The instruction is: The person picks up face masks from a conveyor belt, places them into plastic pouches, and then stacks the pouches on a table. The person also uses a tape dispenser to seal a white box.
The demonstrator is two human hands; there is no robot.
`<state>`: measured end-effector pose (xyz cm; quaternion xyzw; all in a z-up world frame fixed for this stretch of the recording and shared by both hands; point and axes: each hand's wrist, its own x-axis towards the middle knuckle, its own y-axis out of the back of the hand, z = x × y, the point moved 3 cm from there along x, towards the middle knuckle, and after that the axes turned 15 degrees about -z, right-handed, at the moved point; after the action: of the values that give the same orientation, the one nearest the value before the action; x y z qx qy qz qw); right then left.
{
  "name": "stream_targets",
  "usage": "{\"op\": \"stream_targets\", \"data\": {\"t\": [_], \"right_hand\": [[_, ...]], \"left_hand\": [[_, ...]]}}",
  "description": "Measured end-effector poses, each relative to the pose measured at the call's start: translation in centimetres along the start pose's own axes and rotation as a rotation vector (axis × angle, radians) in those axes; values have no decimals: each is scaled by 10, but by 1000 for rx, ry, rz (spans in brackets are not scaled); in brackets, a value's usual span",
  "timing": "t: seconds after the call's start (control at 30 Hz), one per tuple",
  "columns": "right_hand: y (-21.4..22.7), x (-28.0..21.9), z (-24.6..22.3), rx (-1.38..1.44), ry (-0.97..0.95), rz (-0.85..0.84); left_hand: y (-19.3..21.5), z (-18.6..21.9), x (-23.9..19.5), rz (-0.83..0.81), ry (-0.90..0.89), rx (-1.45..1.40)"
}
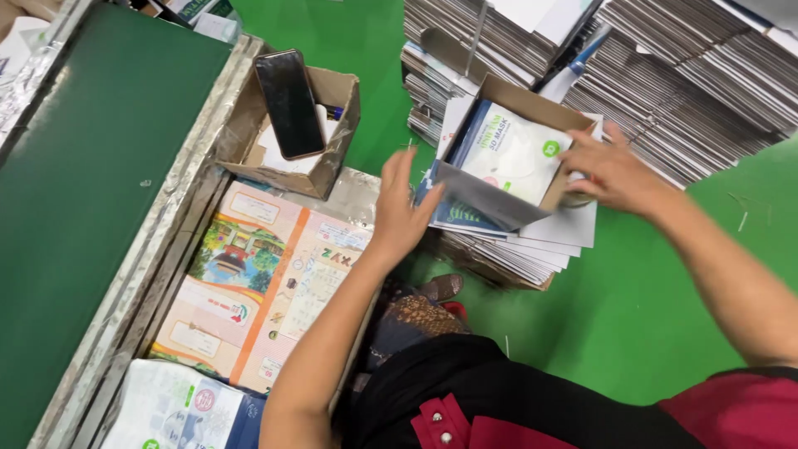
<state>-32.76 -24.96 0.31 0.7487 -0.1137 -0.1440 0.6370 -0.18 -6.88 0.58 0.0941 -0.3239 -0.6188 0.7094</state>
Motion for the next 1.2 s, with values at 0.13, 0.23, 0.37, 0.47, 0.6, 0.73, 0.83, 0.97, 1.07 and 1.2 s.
{"op": "stream_targets", "data": {"t": [0.13, 0.23, 0.37, 0.47, 0.6, 0.73, 0.83, 0.97, 1.07, 1.2], "right_hand": [[-26, 17, -30, 219, 35, 77], [-42, 20, -38, 236, -75, 176], [-26, 37, -57, 135, 0, 256], [-12, 47, -74, -102, -50, 307], [-18, 51, -61, -7, -78, 274], [-44, 82, -34, 182, -271, -11], [-68, 106, -43, 317, -62, 396], [-78, 93, -45, 118, -151, 508], [-64, 73, -55, 91, -198, 651], [-31, 36, -77, -91, -342, 849]], "left_hand": [[-23, 3, 77, -65, 118, 118], [-41, 5, 94, -192, 282, 285], [-68, -18, 93, -180, 198, 515], [-72, -14, 88, -190, 60, 647], [-85, -29, 93, -362, 82, 665], [-111, -36, 96, -459, 37, 684], [-124, -41, 99, -470, 46, 736], [-147, -33, 108, -629, 153, 784], [-166, -36, 118, -768, 235, 831], [-170, -23, 112, -813, 272, 874]]}}
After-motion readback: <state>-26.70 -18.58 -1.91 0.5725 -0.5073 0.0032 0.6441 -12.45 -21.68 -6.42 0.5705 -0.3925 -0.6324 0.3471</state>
